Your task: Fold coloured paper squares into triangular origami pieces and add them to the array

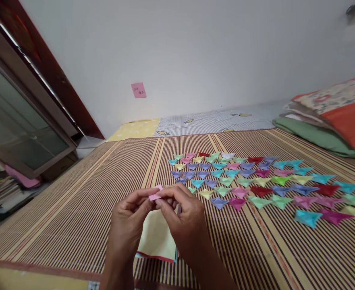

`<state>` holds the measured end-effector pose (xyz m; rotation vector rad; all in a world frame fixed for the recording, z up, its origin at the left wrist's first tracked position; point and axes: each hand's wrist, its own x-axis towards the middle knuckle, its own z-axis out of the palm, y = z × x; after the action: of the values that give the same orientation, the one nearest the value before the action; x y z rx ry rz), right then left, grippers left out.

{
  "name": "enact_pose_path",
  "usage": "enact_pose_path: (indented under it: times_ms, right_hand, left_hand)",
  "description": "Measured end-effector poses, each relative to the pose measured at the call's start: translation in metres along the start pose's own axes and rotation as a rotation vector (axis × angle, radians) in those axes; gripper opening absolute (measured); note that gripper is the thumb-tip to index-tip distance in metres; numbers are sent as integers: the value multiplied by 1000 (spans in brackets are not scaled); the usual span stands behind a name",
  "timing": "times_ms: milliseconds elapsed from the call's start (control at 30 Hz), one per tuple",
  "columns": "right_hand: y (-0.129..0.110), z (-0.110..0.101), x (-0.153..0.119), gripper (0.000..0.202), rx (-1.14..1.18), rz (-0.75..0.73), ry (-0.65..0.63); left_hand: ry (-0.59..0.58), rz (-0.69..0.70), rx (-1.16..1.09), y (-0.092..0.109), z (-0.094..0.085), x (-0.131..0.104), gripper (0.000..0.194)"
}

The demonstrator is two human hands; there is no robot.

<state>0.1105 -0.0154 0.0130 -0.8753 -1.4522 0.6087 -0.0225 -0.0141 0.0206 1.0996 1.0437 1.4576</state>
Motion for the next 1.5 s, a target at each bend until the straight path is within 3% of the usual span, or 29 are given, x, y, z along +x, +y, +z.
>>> enact_pose_path:
  times_ms: [300,633,933,1033,1300,1500]
  right_hand:
    - [9,2,0,13,-25,-73,89]
    - [8,3,0,11,57,-13,92]
    - [14,4,-1,10,235,252,61]
    - [14,3,0,13,311,358,57]
    - [16,-2,3,9,342,325,42]
    - [11,0,2,10,383,379,68]
  left_hand:
    - [-29,36,58,-1,1,-1,22]
    - [103,120,28,-3,6,1,8]
    - [139,134,-24,-6,10,-1,10]
    - [130,105,-4,-7,9,-1,12]
    - [82,-20,-72,-11,2,5,14]
    - [83,-62,-88,-13,7,4,19]
